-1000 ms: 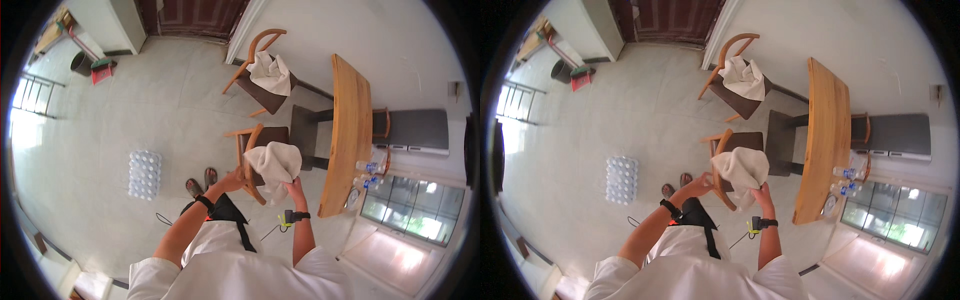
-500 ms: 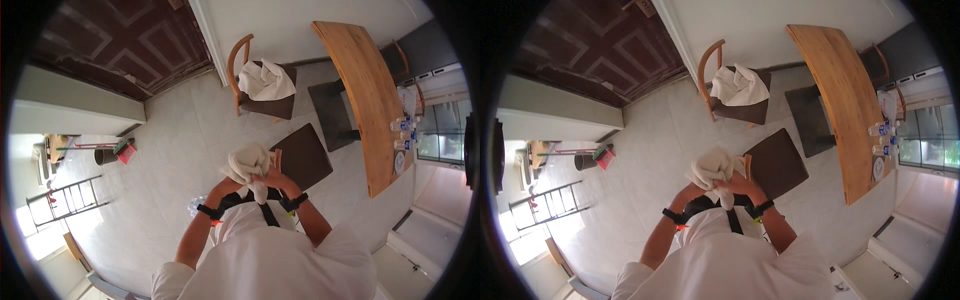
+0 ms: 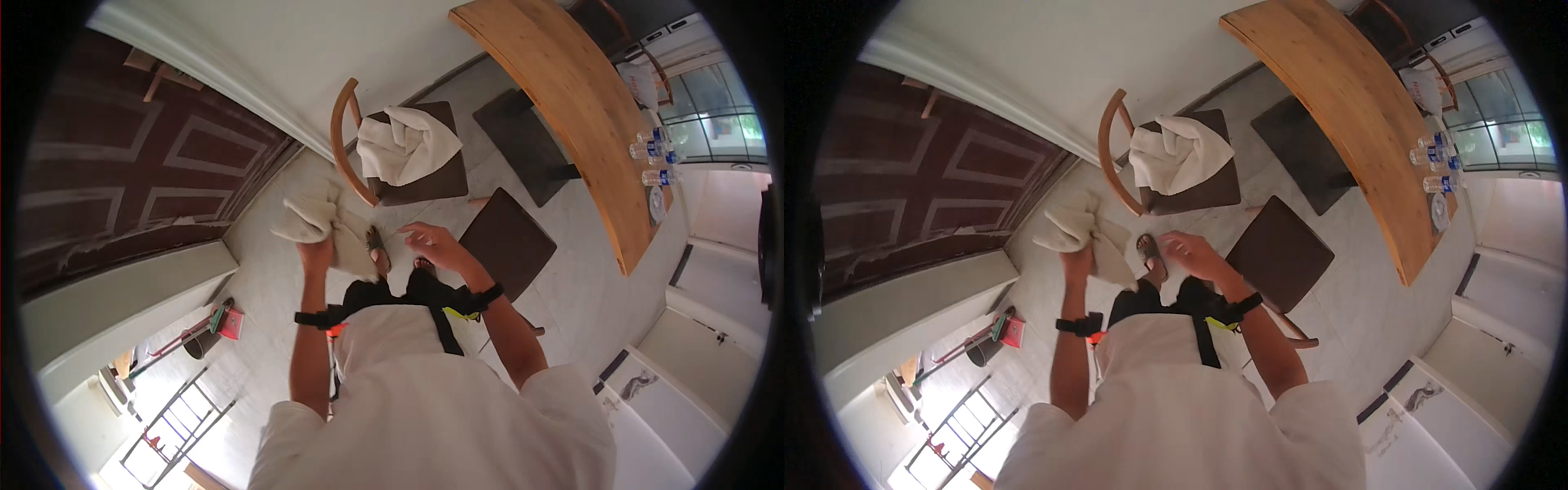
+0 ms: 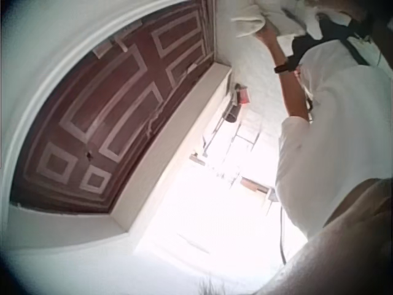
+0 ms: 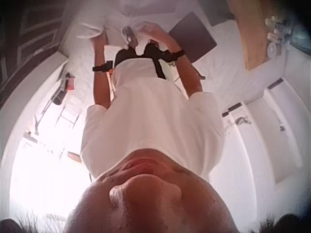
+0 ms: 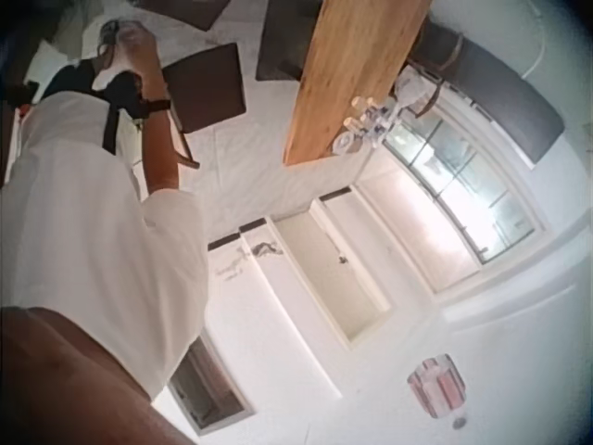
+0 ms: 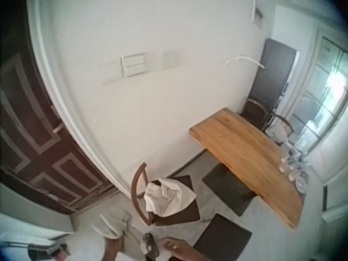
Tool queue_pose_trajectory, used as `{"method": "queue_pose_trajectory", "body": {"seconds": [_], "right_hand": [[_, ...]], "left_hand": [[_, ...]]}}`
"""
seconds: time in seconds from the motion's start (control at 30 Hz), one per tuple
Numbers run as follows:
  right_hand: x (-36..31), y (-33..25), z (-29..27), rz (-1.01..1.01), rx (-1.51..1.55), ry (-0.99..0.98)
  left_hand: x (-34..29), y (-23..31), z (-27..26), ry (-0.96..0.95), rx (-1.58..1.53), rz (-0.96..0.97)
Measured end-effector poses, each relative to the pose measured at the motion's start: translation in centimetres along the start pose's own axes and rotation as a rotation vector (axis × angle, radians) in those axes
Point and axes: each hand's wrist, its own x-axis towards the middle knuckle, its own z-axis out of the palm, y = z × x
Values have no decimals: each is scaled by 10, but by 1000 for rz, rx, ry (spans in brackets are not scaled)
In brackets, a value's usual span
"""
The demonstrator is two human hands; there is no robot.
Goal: The person is wiping down a wooden dining table and then proceeds to wipe the wooden frame of the chairs around it.
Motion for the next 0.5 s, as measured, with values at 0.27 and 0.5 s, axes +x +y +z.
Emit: {"method": "queue_pose_trajectory", "body": {"seconds": [0.27,0.5], "right_hand": [[14,2,-34,190,-101,259],[61,17,-53,325,-118,300]], "left_hand": [[135,24,17,-162,223,-129],[185,-11,88,-231,519,-77]]}}
